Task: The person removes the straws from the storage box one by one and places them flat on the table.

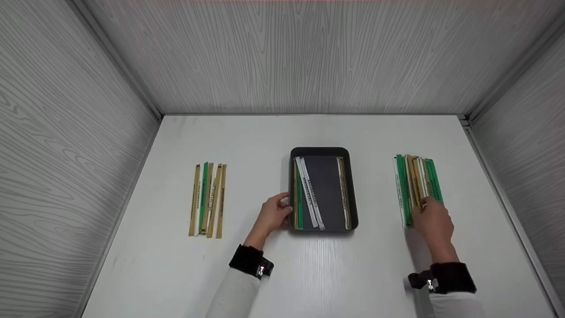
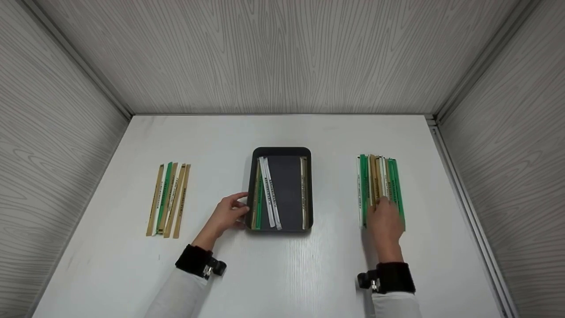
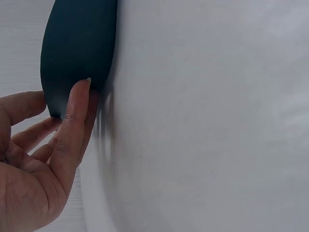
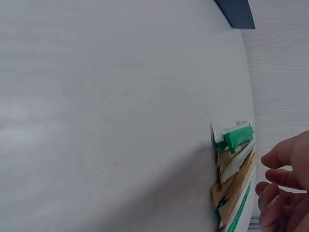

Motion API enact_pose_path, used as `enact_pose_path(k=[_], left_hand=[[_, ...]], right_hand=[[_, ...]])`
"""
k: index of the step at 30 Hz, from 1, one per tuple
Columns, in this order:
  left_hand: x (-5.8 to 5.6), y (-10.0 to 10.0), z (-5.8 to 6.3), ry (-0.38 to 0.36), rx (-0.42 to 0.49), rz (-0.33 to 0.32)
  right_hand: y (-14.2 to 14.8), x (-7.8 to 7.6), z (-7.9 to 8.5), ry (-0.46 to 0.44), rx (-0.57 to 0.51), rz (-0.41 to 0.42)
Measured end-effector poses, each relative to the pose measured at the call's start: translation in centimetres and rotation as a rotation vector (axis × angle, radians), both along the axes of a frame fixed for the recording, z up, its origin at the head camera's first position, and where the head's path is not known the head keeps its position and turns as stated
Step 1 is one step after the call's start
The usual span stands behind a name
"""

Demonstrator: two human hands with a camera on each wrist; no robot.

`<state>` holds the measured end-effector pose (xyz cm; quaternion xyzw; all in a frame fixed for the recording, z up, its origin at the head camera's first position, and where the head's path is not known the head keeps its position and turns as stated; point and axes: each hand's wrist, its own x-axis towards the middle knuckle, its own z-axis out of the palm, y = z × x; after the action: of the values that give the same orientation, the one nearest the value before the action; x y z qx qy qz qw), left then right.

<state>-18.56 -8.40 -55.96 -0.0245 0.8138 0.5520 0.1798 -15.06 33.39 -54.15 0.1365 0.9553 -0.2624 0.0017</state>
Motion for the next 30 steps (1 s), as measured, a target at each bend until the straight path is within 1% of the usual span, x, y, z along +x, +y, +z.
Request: enact_pose_path(k=[6,11,15,21,25,30], left_hand=[[-0.1,0.1,-0.1,0.005,-0.018,0.004],[-0.2,0.1,-0.2,-0.004,-0.025,0.007],[-0.2,0.1,-0.2,-0.007,-0.023,0.012],[-0.1,0.2,-0.1,0.019,-0.054,0.011],[0.0,0.2,0.0,0.042,-0.085,-0.001],[-0.2,0.4,0.1,0.036,-0.112,-0.006]], right_hand=[[-3.5,-0.8,0.3,0.059,0.017,0.097],[-6.2,-1.2,0.0,0.121,0.032,0.182],[-7.9,-1.4,-0.4,0.108,0.007,0.242],[-10.1,-1.6,-1.2,0.048,-0.097,0.325],[-10.9,-1.7,-1.7,0.032,-0.145,0.357],[-11.5,-1.9,-2.3,0.042,-0.211,0.365]])
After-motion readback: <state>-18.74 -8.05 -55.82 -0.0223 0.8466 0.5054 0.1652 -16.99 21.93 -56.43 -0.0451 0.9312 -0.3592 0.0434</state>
